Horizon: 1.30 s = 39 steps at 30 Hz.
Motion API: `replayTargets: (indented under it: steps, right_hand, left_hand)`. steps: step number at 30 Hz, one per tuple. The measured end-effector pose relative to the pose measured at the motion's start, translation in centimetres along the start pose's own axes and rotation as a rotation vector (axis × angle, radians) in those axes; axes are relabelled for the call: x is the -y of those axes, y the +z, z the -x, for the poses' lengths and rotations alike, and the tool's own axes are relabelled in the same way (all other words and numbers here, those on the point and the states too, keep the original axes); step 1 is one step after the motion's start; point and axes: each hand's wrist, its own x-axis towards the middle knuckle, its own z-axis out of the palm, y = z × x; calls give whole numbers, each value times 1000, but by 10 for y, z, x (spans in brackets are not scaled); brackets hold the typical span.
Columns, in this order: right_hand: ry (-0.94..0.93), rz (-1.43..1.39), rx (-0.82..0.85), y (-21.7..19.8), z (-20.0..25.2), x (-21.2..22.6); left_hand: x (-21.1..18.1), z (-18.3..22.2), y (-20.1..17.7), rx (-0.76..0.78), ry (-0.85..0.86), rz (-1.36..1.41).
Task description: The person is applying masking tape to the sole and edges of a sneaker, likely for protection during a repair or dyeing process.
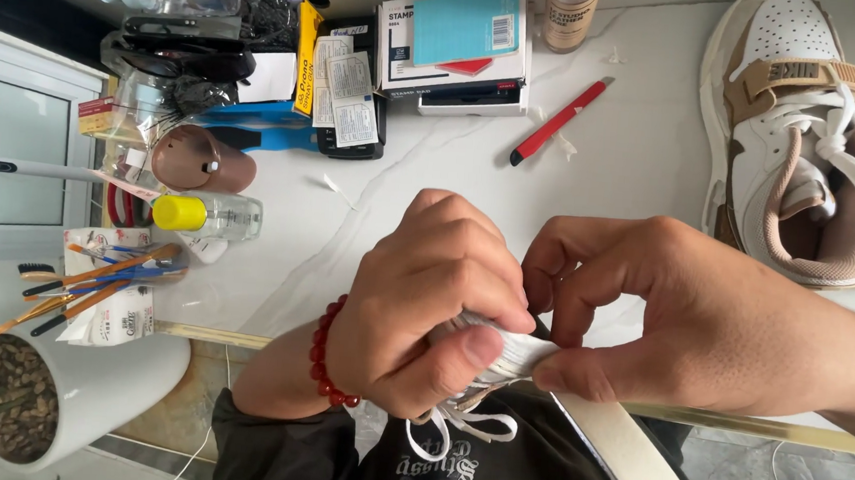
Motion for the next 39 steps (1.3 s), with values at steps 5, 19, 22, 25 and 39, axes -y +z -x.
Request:
replayTargets:
  steps: [5,19,22,25,39]
  right_hand:
    - [-40,45,-31,-2,-2,2]
    - [-13,104,-3,-18,-8,-4]
    - [130,168,-2,-19,-8,-3]
    - [65,102,8,-18,-8,-2]
    - [53,65,-5,-18,-10,-13]
  left_hand:
    - [8,1,1,-35,-8,20]
    - [24,-13,-6,20,-88,203]
    - [26,-14,-6,29,-98,211]
    - [26,-14,-5,33,-102,214]
    - [25,-17,-7,22,-121,187]
